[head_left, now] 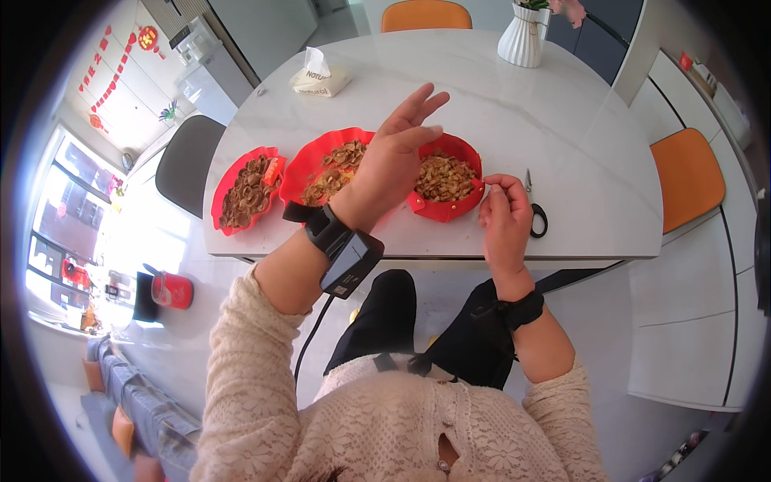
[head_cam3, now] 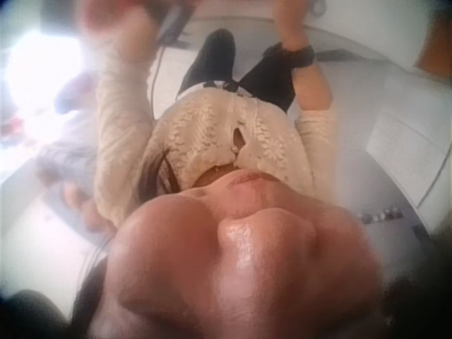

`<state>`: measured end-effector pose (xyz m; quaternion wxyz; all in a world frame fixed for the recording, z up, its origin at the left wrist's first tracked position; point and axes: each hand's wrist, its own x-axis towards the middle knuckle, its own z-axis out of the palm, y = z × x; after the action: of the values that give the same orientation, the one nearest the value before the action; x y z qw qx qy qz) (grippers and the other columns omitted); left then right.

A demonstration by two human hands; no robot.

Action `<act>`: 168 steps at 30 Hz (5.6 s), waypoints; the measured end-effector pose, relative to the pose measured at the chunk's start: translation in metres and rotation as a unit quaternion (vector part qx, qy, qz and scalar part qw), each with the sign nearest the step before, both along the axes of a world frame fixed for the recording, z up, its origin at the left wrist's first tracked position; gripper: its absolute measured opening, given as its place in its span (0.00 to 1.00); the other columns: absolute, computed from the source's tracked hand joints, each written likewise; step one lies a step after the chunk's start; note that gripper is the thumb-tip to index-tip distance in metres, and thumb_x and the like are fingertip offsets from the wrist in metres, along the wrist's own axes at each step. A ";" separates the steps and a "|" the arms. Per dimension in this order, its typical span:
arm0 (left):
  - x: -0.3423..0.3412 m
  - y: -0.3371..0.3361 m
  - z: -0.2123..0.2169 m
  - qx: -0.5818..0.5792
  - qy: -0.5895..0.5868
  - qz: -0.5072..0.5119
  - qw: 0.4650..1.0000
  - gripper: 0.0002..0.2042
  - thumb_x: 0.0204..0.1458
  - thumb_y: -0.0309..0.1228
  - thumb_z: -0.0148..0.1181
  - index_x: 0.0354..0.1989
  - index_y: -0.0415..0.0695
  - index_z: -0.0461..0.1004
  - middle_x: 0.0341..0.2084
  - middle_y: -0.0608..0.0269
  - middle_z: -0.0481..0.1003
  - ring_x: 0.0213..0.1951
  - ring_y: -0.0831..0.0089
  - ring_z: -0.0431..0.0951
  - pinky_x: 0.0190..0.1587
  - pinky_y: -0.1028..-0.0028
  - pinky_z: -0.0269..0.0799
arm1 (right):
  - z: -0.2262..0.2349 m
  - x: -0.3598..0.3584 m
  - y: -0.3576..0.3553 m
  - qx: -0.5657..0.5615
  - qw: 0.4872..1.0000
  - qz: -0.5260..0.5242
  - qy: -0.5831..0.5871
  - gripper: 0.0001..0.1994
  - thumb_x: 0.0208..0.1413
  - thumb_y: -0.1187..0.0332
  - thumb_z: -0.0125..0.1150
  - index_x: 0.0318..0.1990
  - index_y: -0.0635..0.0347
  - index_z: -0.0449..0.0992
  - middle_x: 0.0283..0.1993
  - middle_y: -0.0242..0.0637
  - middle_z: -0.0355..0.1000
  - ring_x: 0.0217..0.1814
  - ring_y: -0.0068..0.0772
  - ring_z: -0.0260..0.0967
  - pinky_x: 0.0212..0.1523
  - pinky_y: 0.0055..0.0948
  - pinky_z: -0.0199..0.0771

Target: The person sits at a table and uses scissors to crack open nut shells, then removes the kernels and places them into a red bowl. Shells are discarded into a separate red bowl. The process is repeated for multiple nuts.

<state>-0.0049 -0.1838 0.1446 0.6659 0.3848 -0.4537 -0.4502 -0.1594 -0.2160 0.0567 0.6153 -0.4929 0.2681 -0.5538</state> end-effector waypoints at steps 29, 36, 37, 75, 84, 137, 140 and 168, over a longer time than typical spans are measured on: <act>0.097 0.225 -0.104 0.030 0.369 0.034 0.928 0.13 0.60 0.34 0.44 0.23 0.44 0.60 0.16 0.69 0.57 0.19 0.80 0.54 0.22 0.79 0.52 | 0.093 0.162 0.080 0.250 0.847 0.460 0.091 0.12 0.53 0.81 0.48 0.46 0.68 0.66 0.43 0.40 0.64 0.41 0.28 0.63 0.39 0.23 0.67; 0.110 0.256 -0.113 0.034 0.395 0.077 0.915 0.13 0.60 0.35 0.44 0.23 0.45 0.61 0.16 0.69 0.57 0.19 0.80 0.54 0.22 0.79 0.52 | 0.082 0.269 0.100 0.222 0.866 0.438 0.099 0.14 0.55 0.81 0.46 0.50 0.74 0.62 0.48 0.44 0.63 0.51 0.37 0.64 0.55 0.32 0.68; 0.112 0.258 -0.113 0.036 0.396 0.079 0.914 0.13 0.60 0.35 0.44 0.23 0.45 0.61 0.16 0.69 0.57 0.19 0.80 0.54 0.22 0.79 0.52 | 0.079 0.279 0.103 0.225 0.867 0.434 0.093 0.14 0.55 0.81 0.47 0.50 0.75 0.61 0.48 0.45 0.63 0.52 0.37 0.64 0.57 0.33 0.67; 0.085 0.234 -0.131 0.077 0.423 0.014 0.903 0.13 0.59 0.35 0.45 0.24 0.44 0.61 0.16 0.69 0.57 0.19 0.79 0.55 0.22 0.79 0.53 | 0.054 0.168 -0.008 -0.435 0.684 0.241 0.534 0.19 0.51 0.78 0.41 0.50 0.63 0.70 0.52 0.50 0.68 0.55 0.50 0.65 0.56 0.35 0.64; 0.084 0.235 -0.134 0.082 0.431 0.012 0.899 0.12 0.59 0.34 0.45 0.24 0.44 0.61 0.16 0.69 0.57 0.19 0.79 0.54 0.22 0.79 0.52 | 0.052 0.177 0.000 -0.335 0.707 0.237 0.576 0.15 0.53 0.76 0.42 0.46 0.66 0.71 0.49 0.50 0.70 0.50 0.46 0.68 0.52 0.35 0.66; 0.084 0.206 -0.123 0.101 0.396 -0.012 0.912 0.12 0.59 0.34 0.46 0.24 0.44 0.62 0.17 0.69 0.59 0.19 0.79 0.56 0.23 0.79 0.53 | 0.052 0.181 -0.025 -0.362 0.666 0.212 0.616 0.11 0.44 0.80 0.56 0.39 0.65 0.75 0.32 0.36 0.72 0.34 0.27 0.68 0.37 0.26 0.71; 0.077 0.208 -0.127 0.115 0.407 -0.014 0.906 0.12 0.59 0.34 0.46 0.24 0.44 0.62 0.17 0.69 0.59 0.19 0.79 0.56 0.23 0.79 0.53 | 0.051 0.182 -0.024 -0.356 0.663 0.220 0.620 0.10 0.45 0.77 0.59 0.38 0.65 0.75 0.34 0.40 0.74 0.37 0.34 0.71 0.40 0.30 0.72; 0.049 0.204 -0.130 0.100 0.278 -0.034 0.955 0.05 0.56 0.26 0.55 0.34 0.37 0.71 0.28 0.63 0.75 0.25 0.77 0.74 0.30 0.78 0.71 | 0.031 0.074 0.138 -0.297 0.849 0.241 0.364 0.08 0.46 0.79 0.59 0.36 0.61 0.75 0.31 0.33 0.68 0.26 0.22 0.67 0.27 0.20 0.70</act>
<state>0.0446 0.0197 0.0146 0.7083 0.2936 -0.2165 -0.6043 -0.0858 -0.0783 0.0875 0.4119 -0.8677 0.1677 -0.2221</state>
